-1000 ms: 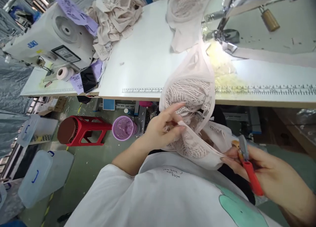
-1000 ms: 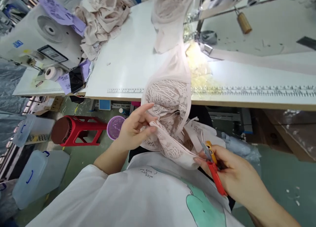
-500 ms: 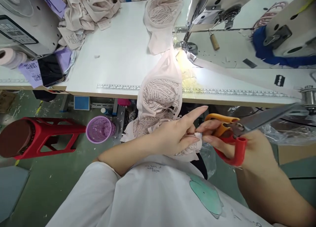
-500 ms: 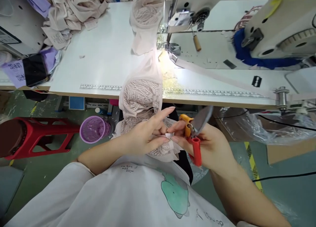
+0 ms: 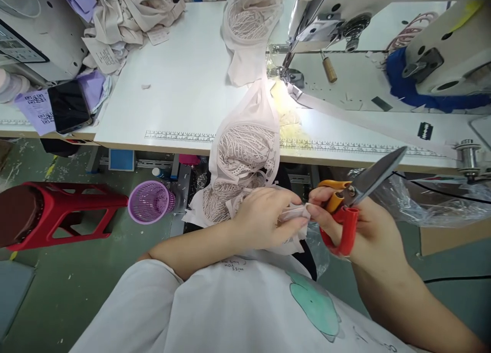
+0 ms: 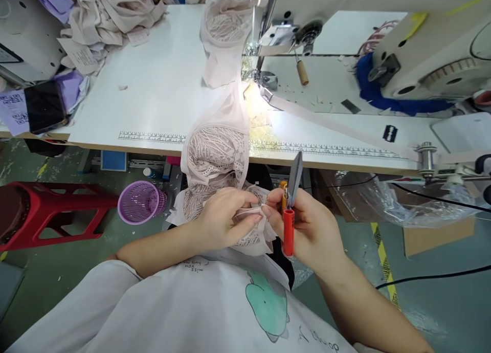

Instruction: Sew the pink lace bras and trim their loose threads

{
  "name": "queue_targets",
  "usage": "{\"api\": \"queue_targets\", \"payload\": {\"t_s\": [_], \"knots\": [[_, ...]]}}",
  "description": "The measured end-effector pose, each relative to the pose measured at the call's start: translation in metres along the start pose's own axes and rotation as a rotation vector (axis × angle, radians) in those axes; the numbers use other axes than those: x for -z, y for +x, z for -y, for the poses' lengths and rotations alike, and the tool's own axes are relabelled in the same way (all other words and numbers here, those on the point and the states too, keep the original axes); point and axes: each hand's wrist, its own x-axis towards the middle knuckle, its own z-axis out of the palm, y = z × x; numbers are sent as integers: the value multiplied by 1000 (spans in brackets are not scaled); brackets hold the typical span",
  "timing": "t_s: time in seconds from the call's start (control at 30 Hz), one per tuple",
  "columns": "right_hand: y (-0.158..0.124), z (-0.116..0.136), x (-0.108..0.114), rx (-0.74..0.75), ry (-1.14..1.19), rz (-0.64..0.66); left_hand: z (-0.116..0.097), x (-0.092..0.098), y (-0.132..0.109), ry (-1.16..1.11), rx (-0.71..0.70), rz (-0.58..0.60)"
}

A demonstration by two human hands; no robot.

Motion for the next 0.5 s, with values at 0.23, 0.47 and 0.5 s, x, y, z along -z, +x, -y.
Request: {"api": "queue_targets", "payload": {"t_s": [0.23, 0.47, 0.5], "knots": [[4, 3, -5, -168, 105, 23, -2, -1, 6, -581, 331, 122], [3, -19, 1, -211, 367, 280, 1, 10, 16, -779, 489, 223], [-1, -25, 3, -194, 396, 356, 2, 12, 17, -791, 503, 224]]}}
